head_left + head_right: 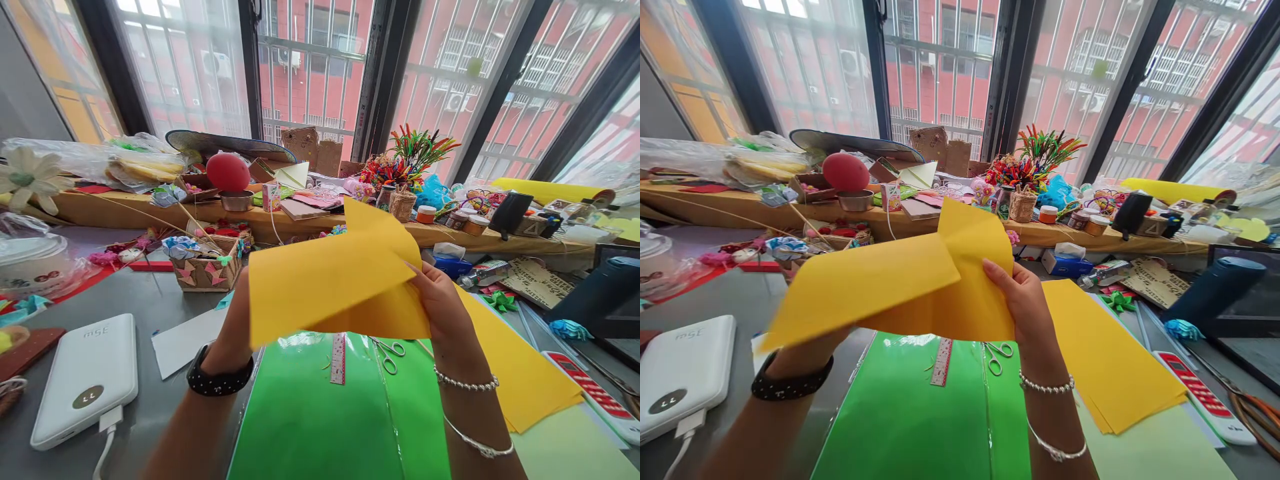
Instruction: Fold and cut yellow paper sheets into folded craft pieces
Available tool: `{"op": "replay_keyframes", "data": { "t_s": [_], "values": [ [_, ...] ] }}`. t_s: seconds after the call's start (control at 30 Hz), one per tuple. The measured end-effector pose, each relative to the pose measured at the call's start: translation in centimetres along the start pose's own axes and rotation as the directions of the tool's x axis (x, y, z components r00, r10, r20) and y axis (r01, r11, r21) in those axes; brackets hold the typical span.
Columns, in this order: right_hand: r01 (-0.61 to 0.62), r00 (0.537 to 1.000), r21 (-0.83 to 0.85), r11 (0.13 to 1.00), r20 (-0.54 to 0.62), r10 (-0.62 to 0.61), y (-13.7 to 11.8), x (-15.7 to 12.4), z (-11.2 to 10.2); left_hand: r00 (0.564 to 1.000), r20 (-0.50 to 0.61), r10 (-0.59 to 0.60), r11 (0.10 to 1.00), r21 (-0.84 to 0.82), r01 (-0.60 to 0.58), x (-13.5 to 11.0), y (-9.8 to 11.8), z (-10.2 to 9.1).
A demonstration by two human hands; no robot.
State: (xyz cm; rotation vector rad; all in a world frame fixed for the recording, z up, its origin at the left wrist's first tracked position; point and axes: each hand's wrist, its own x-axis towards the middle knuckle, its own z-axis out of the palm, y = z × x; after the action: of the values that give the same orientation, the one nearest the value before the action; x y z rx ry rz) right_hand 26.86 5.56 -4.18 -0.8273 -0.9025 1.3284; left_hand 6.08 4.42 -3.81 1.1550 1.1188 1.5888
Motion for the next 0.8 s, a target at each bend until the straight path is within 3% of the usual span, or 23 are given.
{"op": "replay_keyframes", "data": {
  "t_s": [0.13, 0.37, 0.57, 0.8],
  "values": [
    [-0.040, 0.998, -0.122, 0.992, -0.052, 0.033, -0.33, -0.15, -0.25, 0.994, 0.081, -0.070, 0.994, -0.077, 0.077, 0.45, -0.83, -0.13],
    [-0.012, 0.999, -0.182, 0.983, -0.046, 0.004, -0.27, 0.15, -0.82, 0.969, 0.176, -0.172, 0.970, -0.141, 0.197, 0.82, -0.98, -0.06],
    [0.139, 0.989, -0.184, 0.973, -0.018, -0.144, -0.02, 0.02, -0.87, 0.978, 0.172, -0.120, 0.983, -0.115, 0.141, 0.68, -1.13, -0.04],
    [0.199, 0.978, -0.236, 0.951, -0.006, -0.206, 0.16, 0.25, -1.02, 0.997, 0.049, -0.057, 0.996, -0.062, 0.060, 0.54, -0.77, 0.30]
  ]
}}
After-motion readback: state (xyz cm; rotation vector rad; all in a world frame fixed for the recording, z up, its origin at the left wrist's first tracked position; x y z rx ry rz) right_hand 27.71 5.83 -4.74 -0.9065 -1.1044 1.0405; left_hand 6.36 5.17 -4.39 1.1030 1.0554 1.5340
